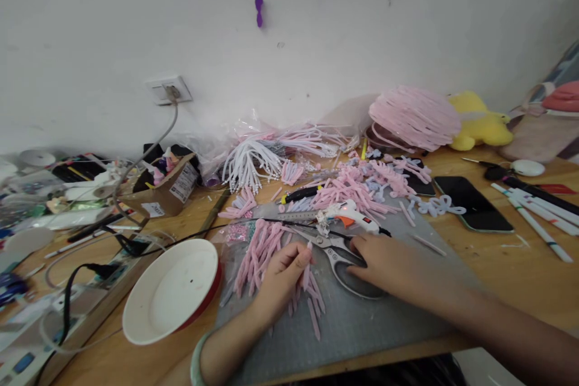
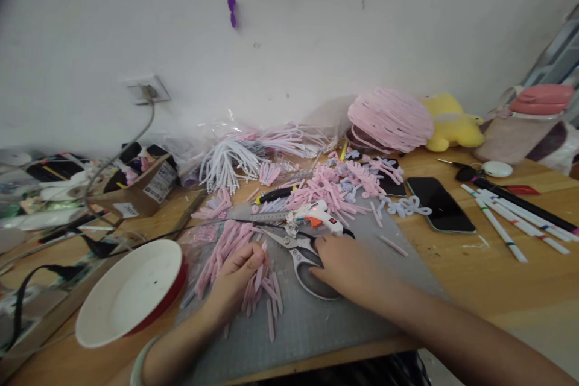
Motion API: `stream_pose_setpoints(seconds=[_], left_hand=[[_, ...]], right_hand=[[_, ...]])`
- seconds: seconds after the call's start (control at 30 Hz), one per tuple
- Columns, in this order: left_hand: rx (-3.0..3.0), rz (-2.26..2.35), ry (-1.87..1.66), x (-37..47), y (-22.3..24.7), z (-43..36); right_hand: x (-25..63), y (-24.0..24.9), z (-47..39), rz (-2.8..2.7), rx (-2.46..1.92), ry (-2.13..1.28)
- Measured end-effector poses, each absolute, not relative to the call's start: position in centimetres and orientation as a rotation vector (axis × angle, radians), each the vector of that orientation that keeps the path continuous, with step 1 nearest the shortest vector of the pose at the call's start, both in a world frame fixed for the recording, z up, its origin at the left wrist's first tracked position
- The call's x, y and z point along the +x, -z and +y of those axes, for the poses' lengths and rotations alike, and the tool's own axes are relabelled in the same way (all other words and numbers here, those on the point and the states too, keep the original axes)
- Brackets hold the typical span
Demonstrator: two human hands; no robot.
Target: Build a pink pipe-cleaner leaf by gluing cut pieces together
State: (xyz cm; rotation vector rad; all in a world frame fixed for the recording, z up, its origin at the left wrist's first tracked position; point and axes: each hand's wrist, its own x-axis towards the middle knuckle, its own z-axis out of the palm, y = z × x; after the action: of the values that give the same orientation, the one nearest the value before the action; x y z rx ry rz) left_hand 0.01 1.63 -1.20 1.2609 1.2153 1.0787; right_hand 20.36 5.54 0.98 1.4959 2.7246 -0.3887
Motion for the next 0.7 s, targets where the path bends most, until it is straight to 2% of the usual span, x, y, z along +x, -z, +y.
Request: stream_pose_setpoints(seconds=[0.13, 0.23, 0.5, 0.7], left_hand=[[1.295, 1.273, -1.053, 0.0, 0.9, 1.5], [1.323, 1.261, -1.088, -0.1, 0.9, 1.5], [1.229, 1.303, -1.285, -0.6, 1.3, 1.8], [1.139, 1.315, -1.347, -0.8, 1.1, 2.0]], right_hand=[[19.8, -0.7, 5.4, 2.701, 1.543, 0.366], [20.1, -0.1, 5.6, 2.702, 1.673, 0.501], [21.0, 0.3, 6.6, 2.476, 1.636, 1.453], [20.1, 0.0, 6.0, 2.05, 1.482, 2.251]])
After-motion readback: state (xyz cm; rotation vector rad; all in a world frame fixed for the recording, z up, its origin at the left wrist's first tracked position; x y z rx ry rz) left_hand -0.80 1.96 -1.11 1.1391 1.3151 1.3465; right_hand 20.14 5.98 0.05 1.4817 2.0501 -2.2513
